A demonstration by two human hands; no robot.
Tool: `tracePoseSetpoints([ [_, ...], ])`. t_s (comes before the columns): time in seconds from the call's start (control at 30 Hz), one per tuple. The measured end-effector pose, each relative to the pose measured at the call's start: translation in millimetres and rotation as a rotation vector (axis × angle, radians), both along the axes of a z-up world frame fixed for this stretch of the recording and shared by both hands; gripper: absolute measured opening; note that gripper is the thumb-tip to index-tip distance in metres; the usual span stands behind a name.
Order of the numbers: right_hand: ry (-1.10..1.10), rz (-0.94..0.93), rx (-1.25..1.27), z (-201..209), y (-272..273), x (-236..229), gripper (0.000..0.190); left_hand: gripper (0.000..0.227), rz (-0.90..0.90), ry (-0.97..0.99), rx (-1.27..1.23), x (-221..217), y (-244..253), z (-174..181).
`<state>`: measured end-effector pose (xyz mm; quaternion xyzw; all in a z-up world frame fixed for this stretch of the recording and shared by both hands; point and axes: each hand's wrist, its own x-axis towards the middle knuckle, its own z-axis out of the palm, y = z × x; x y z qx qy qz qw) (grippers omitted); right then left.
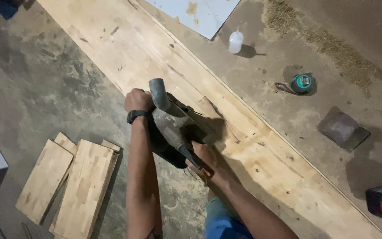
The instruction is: Sanding a long wooden board using an electric belt sander to smooth the surface.
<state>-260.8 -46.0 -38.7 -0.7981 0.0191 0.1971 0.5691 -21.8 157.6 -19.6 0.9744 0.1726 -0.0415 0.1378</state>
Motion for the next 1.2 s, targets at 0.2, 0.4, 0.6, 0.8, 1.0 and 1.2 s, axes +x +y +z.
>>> tracePoseSetpoints([
  [0.2,-0.008,0.004,-0.076,-9.1,23.6,12.0,0.034,0.027,-0.003,-0.029,0.026,7.9,25.3,-2.0],
  [0.4,-0.059,0.074,-0.081,-21.2,-1.8,-30.3,0.062,0.026,-0.012,-0.045,0.009,-42.8,-2.9,14.9],
  [0.6,-0.037,0.015,-0.143,-44.6,-37.9,-106.7,0.060,0.030,-0.009,0.035,0.020,-112.0,-49.1,17.6],
  [0.8,0.019,0.005,-0.253,-40.2,-96.4,-195.9,0.033,0.054,-0.103,0.057,-0.335,-200.9,-99.6,20.8],
  [1.0,-0.081,-0.044,-0.317,-27.4,-145.1,-255.4,0.019,0.057,0.235,-0.412,-0.714,-394.9,-78.9,-57.4],
  [1.2,0.006,-0.033,-0.348,-12.0,-132.2,-230.1,0.018,0.064,0.532,0.128,-0.651,-718.4,-65.9,-190.1],
])
